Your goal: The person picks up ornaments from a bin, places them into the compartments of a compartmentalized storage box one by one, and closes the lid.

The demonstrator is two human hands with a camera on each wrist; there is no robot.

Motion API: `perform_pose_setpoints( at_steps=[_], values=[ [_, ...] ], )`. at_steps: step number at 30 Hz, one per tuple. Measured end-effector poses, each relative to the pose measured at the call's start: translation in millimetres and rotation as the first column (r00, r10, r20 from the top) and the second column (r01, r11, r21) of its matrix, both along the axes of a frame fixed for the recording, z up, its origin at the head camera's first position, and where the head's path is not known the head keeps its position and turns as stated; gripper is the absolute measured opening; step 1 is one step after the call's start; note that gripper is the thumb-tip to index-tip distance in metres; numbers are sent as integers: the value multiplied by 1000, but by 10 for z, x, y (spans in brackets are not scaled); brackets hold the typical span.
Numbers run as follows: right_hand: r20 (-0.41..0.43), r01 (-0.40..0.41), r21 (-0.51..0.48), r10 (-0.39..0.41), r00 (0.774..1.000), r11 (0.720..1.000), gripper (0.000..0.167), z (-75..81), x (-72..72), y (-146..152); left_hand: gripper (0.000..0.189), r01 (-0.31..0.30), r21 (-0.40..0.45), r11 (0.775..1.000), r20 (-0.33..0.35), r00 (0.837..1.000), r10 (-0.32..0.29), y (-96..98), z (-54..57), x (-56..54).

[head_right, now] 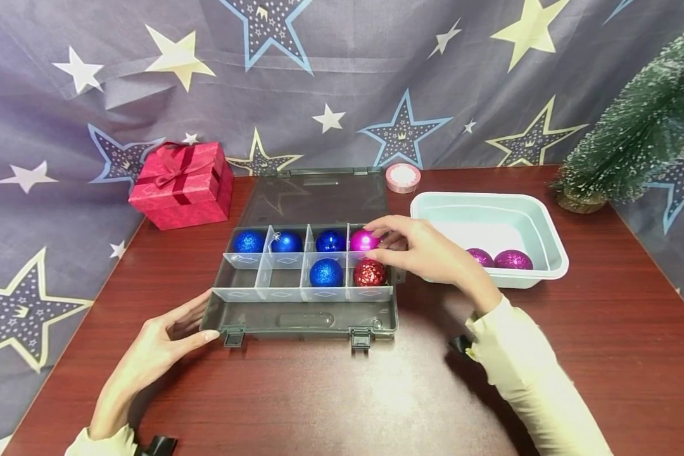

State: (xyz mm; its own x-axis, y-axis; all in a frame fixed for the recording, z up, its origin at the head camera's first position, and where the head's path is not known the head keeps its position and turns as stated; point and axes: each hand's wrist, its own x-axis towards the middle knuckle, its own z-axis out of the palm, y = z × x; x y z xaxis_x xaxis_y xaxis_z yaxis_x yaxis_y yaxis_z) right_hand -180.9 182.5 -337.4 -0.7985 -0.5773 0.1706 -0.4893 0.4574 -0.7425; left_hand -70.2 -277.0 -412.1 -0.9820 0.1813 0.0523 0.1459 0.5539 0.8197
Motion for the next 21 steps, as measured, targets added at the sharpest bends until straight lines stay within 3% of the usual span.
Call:
perform_pose_setpoints(
  at_steps=[7,13,17,21],
  values=[
    [-79,105,36,-102,992,994,37,88,124,384,72,2,-6,1000,-8,1000,-2,3,5,0],
    [-32,192,44,-191,981,980,40,96,199,718,72,1,-8,1000,2,1000,-1,3,2,0],
    [-42,194,63,-192,981,979,39,77,189,942,72,0,-7,1000,4,1000,0,-2,1,1],
    [-41,205,149,-201,979,967,39,51,173,1156,72,-3,-11,1000,5,1000,4,-5,5,2]
  ],
)
